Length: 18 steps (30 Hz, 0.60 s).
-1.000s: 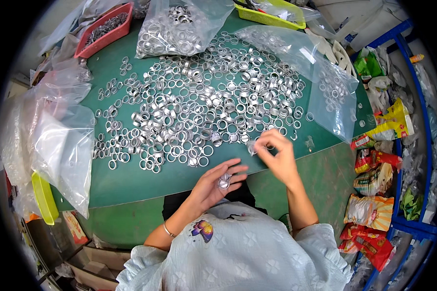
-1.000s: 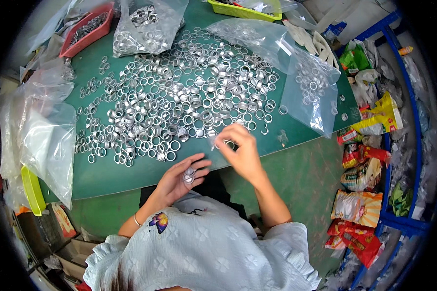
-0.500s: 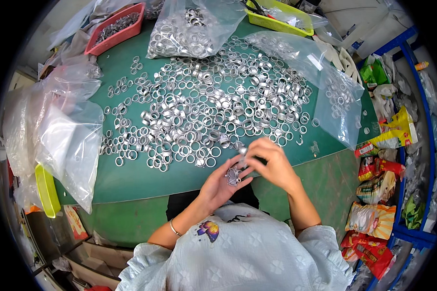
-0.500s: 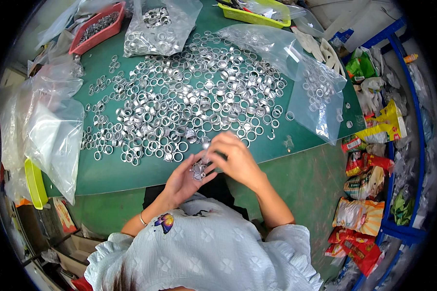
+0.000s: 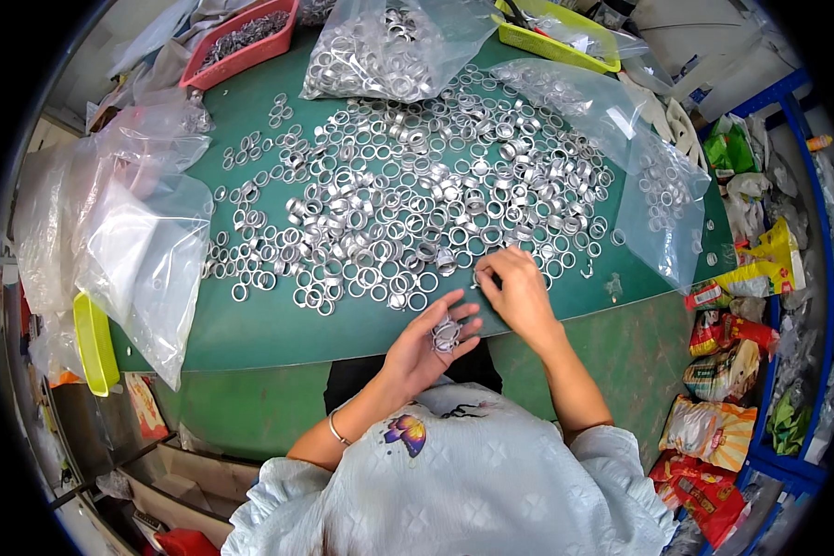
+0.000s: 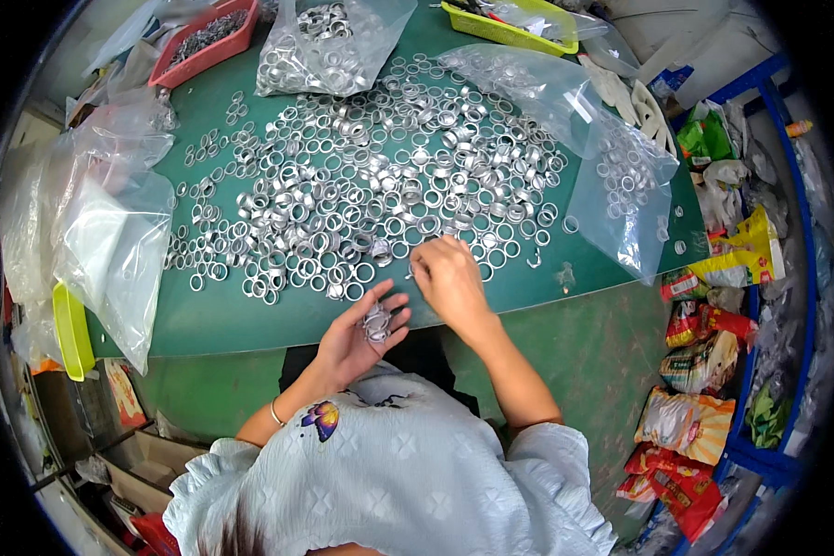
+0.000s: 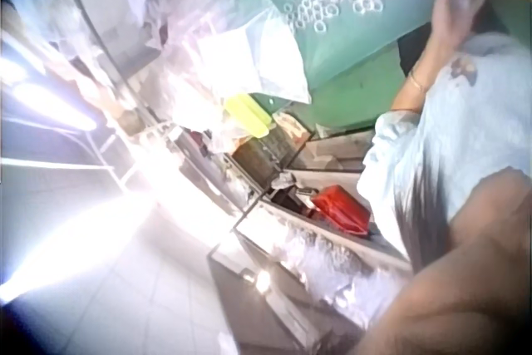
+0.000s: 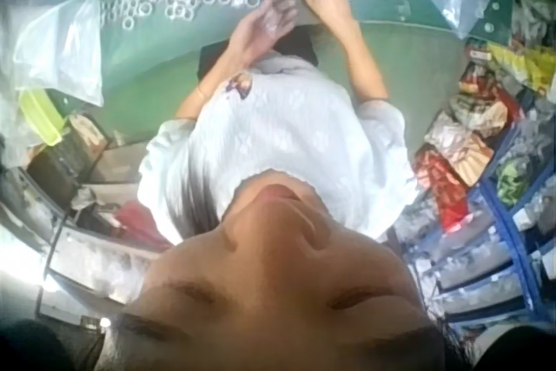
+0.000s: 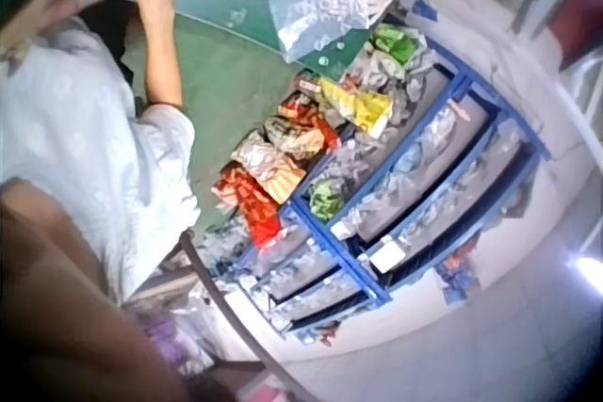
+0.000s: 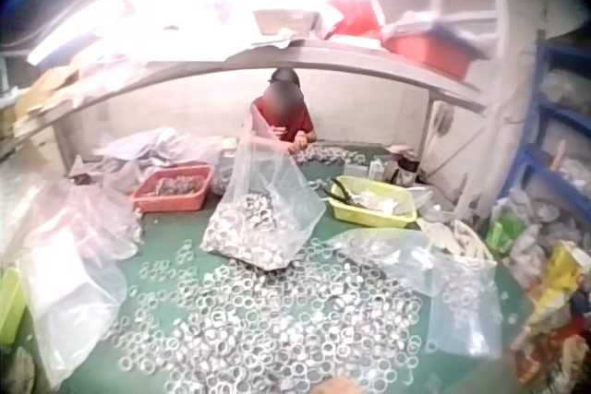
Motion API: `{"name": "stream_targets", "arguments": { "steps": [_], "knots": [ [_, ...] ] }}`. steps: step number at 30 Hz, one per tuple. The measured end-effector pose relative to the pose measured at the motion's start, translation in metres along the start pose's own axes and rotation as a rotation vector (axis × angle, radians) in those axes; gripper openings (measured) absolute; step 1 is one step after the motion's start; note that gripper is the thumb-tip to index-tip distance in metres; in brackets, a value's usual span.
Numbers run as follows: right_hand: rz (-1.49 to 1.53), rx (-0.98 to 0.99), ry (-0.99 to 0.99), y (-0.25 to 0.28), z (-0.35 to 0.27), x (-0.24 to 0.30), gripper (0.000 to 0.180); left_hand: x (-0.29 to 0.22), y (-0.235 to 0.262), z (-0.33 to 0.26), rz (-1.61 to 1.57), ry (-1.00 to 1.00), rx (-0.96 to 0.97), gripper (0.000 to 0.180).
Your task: The person picks up small metal rings one by one from a pile on the table, holding them between their fingers to check them before placing them into a separate group or into a hand.
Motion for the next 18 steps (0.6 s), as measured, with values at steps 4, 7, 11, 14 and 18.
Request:
{"name": "stream_targets", "arguments": {
  "steps": [4,7,11,14,18],
  "knots": [
    [0.280,-0.019,-0.156,0.023,0.002,0.004,0.008,0.000,-0.003,0.004,-0.041,-0.006,-0.008,0.048],
    [0.442,-0.045,-0.128,0.037,-0.003,0.016,0.010,0.000,-0.007,0.005,-0.023,-0.008,-0.016,0.049],
    [0.383,0.121,0.093,0.034,-0.009,0.043,0.011,0.003,-0.006,0.012,-0.112,0.017,0.060,0.049],
    [0.379,0.181,0.009,0.026,-0.011,0.034,0.011,-0.001,-0.027,0.010,-0.143,0.000,0.081,0.047],
    [0.327,0.062,0.053,0.043,-0.002,0.036,0.019,0.001,-0.020,0.019,0.018,0.011,0.153,0.047]
  ]
}}
Point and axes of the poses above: each hand's wrist, its own z-axis towards the middle knuckle, its own y-axis out of the back of the hand, x = y × z, the point moved 8 cm from there along z, towards the middle knuckle, and after that the axes turned 6 degrees about -z, right-handed, at the moved point
